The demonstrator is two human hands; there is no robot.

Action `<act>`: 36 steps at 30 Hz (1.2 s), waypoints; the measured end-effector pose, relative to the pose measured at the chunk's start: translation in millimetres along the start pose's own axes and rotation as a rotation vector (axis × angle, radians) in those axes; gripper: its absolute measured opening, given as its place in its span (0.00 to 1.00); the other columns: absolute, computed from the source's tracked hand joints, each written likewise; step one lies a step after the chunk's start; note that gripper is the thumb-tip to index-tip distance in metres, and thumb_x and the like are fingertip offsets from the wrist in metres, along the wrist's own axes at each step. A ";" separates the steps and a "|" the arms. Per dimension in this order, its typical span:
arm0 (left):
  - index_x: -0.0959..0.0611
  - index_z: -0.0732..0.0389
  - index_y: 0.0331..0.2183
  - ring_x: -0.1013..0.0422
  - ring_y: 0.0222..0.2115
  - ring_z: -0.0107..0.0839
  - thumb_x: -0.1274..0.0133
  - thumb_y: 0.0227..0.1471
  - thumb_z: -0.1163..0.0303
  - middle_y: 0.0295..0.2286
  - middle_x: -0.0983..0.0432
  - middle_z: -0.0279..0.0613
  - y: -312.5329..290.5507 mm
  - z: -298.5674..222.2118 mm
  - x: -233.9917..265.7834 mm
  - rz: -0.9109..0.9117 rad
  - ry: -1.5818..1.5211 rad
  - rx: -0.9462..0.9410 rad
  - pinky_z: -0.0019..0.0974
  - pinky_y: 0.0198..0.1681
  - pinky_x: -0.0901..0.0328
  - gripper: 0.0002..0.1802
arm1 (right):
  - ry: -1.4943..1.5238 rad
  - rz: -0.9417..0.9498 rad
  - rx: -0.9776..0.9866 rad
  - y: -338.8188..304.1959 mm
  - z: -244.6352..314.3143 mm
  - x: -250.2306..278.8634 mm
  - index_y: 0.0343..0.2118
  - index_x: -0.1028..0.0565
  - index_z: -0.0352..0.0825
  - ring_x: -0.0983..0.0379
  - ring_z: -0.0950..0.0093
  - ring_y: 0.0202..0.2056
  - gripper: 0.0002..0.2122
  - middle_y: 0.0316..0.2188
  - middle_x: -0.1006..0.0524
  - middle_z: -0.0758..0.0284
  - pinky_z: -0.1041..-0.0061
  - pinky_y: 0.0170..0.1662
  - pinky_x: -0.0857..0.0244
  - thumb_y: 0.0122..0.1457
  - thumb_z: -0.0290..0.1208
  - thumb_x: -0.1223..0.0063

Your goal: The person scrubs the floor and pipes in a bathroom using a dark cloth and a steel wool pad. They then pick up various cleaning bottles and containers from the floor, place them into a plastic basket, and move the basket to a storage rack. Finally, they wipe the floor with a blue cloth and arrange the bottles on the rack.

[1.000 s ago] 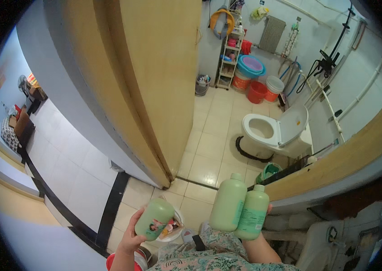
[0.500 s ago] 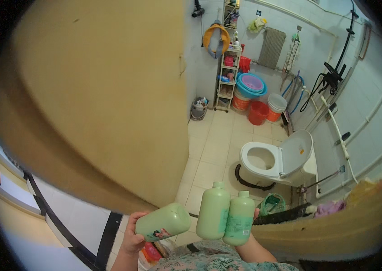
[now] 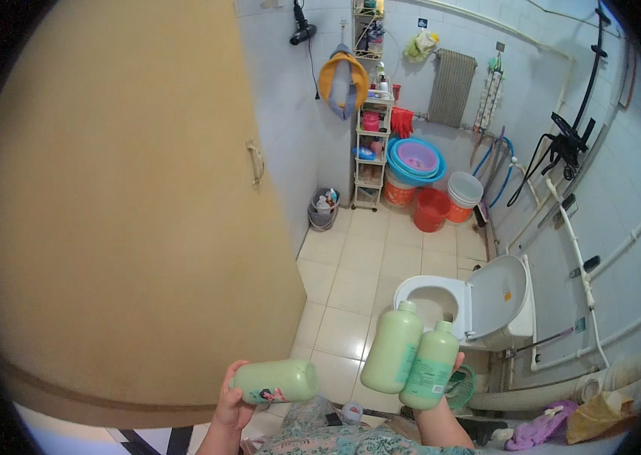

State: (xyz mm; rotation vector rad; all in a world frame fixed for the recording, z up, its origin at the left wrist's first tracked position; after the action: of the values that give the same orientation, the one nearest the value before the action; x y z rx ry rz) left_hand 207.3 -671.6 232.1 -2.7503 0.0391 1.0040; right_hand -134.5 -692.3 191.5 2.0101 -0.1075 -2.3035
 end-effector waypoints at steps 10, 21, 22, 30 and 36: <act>0.37 0.58 0.51 0.34 0.44 0.35 0.43 0.40 0.66 0.42 0.34 0.40 187.1 5.5 -11.9 0.055 0.150 0.036 0.40 0.49 0.36 0.35 | -0.184 -0.045 0.336 130.9 46.7 25.0 0.52 0.35 0.40 0.34 0.62 0.50 0.35 0.50 0.31 0.64 0.56 0.53 0.39 0.49 0.65 0.53; 0.36 0.56 0.51 0.33 0.42 0.37 0.48 0.42 0.73 0.43 0.35 0.41 404.1 21.2 -78.8 0.121 0.324 0.195 0.42 0.43 0.32 0.31 | -0.103 -0.153 0.470 253.3 96.5 45.9 0.51 0.34 0.39 0.31 0.65 0.47 0.37 0.47 0.28 0.65 0.58 0.52 0.36 0.45 0.65 0.48; 0.35 0.56 0.51 0.33 0.42 0.37 0.49 0.42 0.73 0.43 0.35 0.41 422.9 24.4 -85.4 0.137 0.329 0.175 0.42 0.43 0.32 0.31 | -0.089 -0.143 0.463 262.4 104.3 48.2 0.51 0.34 0.39 0.31 0.65 0.47 0.37 0.46 0.28 0.64 0.58 0.51 0.36 0.45 0.65 0.48; 0.35 0.58 0.50 0.34 0.41 0.34 0.49 0.41 0.75 0.41 0.35 0.41 538.4 46.8 -170.3 0.174 0.458 0.085 0.38 0.41 0.33 0.30 | -0.011 0.004 0.457 359.2 195.8 62.7 0.51 0.33 0.37 0.30 0.65 0.46 0.38 0.46 0.28 0.64 0.60 0.51 0.36 0.45 0.65 0.48; 0.34 0.60 0.49 0.35 0.41 0.31 0.46 0.41 0.74 0.41 0.34 0.41 608.6 51.9 -207.7 0.134 0.594 -0.014 0.34 0.43 0.36 0.30 | -0.057 0.018 0.466 427.8 249.7 86.3 0.51 0.32 0.39 0.32 0.62 0.48 0.35 0.49 0.29 0.62 0.56 0.53 0.38 0.49 0.64 0.52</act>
State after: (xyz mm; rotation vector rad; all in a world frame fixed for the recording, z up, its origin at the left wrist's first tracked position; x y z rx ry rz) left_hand -44.3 -1265.3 210.7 -2.9824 0.3108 0.1790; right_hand -386.6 -1127.3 186.1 2.1127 -0.7245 -2.5015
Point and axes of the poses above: each hand's wrist, its own y-axis towards the middle knuckle, its own x-axis out of the back of the hand, z = x × y, the point moved 5 cm from there along y, towards the middle knuckle
